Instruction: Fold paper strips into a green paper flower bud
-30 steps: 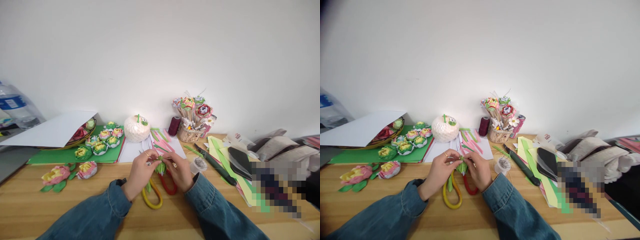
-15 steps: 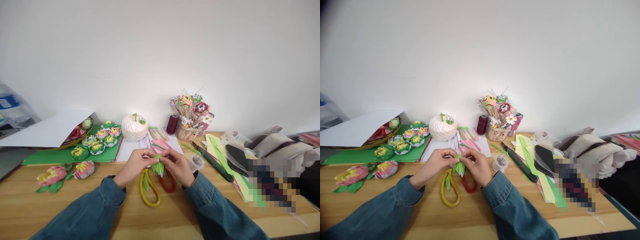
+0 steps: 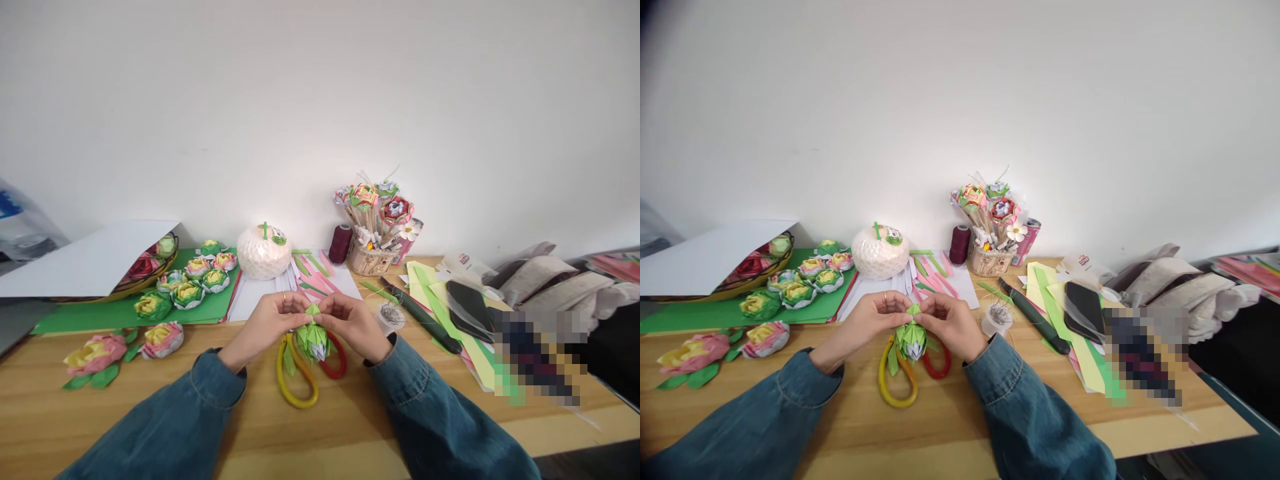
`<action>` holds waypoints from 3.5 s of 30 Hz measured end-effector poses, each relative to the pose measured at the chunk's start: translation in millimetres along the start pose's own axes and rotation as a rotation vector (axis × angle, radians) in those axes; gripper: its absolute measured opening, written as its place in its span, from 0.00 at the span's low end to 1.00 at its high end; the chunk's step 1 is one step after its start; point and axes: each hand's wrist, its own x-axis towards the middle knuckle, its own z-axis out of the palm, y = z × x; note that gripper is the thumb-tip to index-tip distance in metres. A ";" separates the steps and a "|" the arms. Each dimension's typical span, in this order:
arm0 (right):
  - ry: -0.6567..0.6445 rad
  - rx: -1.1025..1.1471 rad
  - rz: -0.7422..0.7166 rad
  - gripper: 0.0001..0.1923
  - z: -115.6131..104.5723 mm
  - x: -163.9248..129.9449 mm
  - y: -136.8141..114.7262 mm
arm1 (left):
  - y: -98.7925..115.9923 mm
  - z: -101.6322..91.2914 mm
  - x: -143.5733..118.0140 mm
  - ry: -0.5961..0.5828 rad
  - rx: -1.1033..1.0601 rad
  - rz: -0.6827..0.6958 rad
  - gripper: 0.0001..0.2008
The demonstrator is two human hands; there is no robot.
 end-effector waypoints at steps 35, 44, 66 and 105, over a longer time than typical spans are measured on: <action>-0.010 -0.187 0.043 0.06 0.2 1.0 6.7 | -6.1 -4.0 5.6 -0.042 0.169 -0.038 0.04; 0.127 -0.673 -0.336 0.03 1.5 -5.1 8.9 | -3.1 3.4 1.0 0.170 0.275 0.090 0.05; 0.350 -0.901 -0.701 0.06 -0.6 -5.4 3.2 | -6.2 9.5 -5.9 -0.001 -0.427 -0.163 0.09; -0.027 -0.051 0.089 0.18 5.9 -4.1 -3.9 | -8.5 12.8 -2.1 0.276 -0.122 0.051 0.07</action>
